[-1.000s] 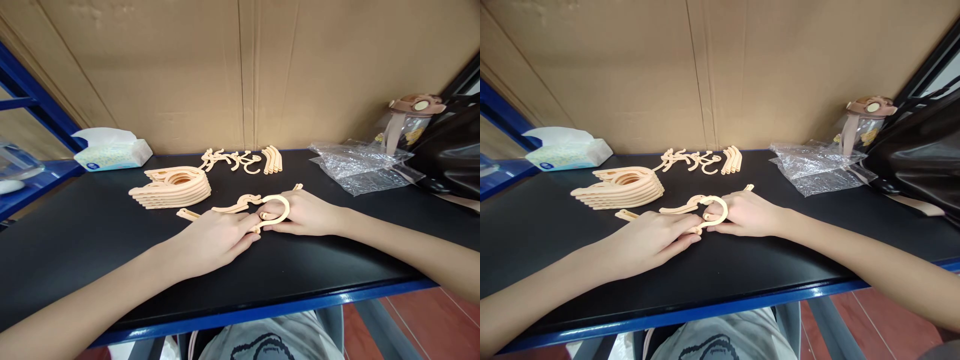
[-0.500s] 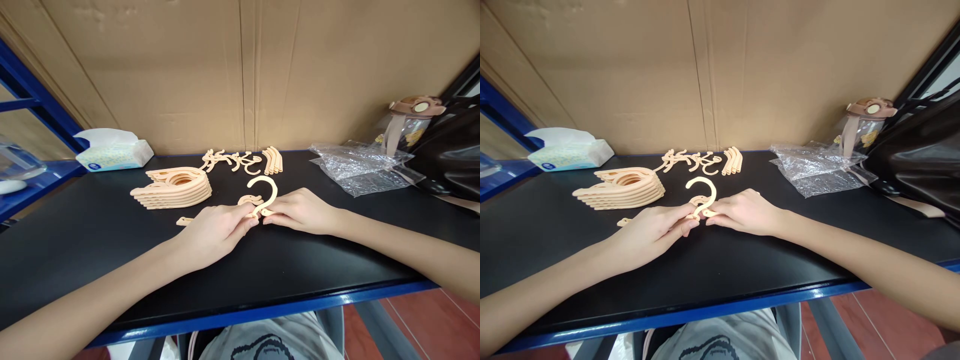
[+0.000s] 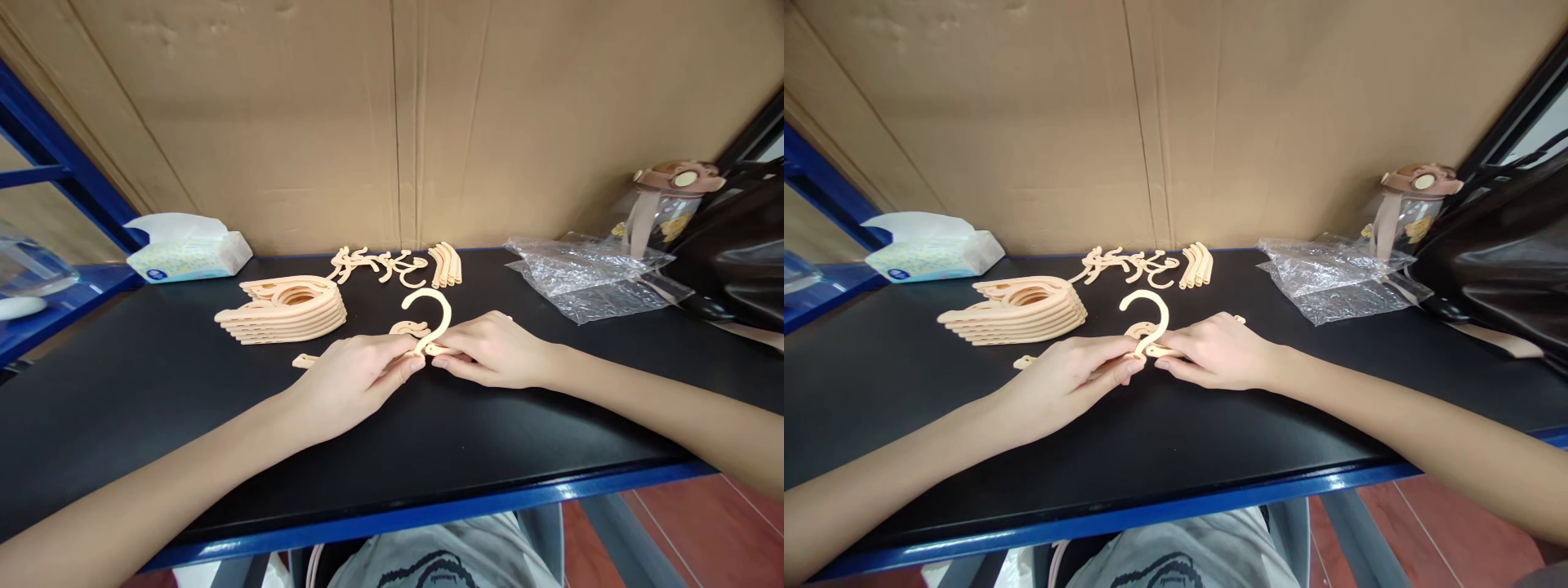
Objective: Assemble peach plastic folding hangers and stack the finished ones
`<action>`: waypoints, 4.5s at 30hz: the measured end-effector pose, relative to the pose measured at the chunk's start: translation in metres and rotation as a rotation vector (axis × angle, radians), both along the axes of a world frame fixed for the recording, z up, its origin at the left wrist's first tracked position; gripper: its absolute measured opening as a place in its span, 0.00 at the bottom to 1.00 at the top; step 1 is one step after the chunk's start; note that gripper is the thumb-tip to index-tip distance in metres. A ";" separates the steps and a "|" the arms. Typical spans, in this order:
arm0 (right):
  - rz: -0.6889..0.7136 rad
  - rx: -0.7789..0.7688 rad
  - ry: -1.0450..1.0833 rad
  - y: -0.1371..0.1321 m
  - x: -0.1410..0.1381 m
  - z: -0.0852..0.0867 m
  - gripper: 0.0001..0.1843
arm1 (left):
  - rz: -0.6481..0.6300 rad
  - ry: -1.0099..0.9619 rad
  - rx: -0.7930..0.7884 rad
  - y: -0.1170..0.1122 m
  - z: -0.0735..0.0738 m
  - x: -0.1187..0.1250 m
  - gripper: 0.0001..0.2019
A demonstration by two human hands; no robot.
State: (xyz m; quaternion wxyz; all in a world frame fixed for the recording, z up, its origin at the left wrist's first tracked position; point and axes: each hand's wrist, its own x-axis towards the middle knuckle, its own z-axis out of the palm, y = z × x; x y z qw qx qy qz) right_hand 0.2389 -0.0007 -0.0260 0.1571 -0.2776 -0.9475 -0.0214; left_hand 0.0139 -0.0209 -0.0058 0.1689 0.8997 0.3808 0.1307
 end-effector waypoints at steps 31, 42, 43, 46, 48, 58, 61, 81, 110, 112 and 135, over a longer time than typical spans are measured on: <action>0.005 0.010 -0.095 0.000 0.001 0.000 0.16 | -0.003 -0.054 -0.110 0.003 -0.005 0.000 0.14; 0.007 0.003 -0.100 0.000 0.001 0.000 0.16 | 0.001 -0.056 -0.115 0.003 -0.003 0.001 0.14; 0.010 0.007 -0.100 0.000 0.001 0.000 0.16 | -0.001 -0.055 -0.114 0.003 -0.003 0.001 0.14; 0.014 0.017 -0.102 0.000 0.001 0.000 0.15 | -0.005 -0.048 -0.113 0.002 -0.003 0.000 0.14; 0.016 0.020 -0.104 0.000 0.001 0.001 0.15 | -0.009 -0.045 -0.110 0.003 -0.003 0.000 0.13; 0.020 0.053 -0.102 -0.001 0.000 -0.001 0.16 | -0.030 0.011 -0.058 0.003 -0.004 0.000 0.13; 0.027 0.053 -0.098 0.000 0.000 0.000 0.16 | -0.037 0.021 -0.046 0.003 -0.003 0.000 0.13; 0.034 0.001 -0.103 0.002 0.002 0.000 0.17 | -0.062 0.115 0.053 0.001 -0.002 0.002 0.13; -0.004 -0.118 -0.092 0.001 0.003 0.004 0.16 | -0.153 0.193 0.128 -0.001 0.002 0.002 0.11; -0.005 -0.115 -0.095 0.001 0.002 0.004 0.16 | -0.152 0.192 0.127 -0.002 0.002 0.002 0.11; -0.016 -0.095 -0.095 0.000 0.001 0.005 0.16 | -0.165 0.218 0.148 -0.002 0.002 0.001 0.11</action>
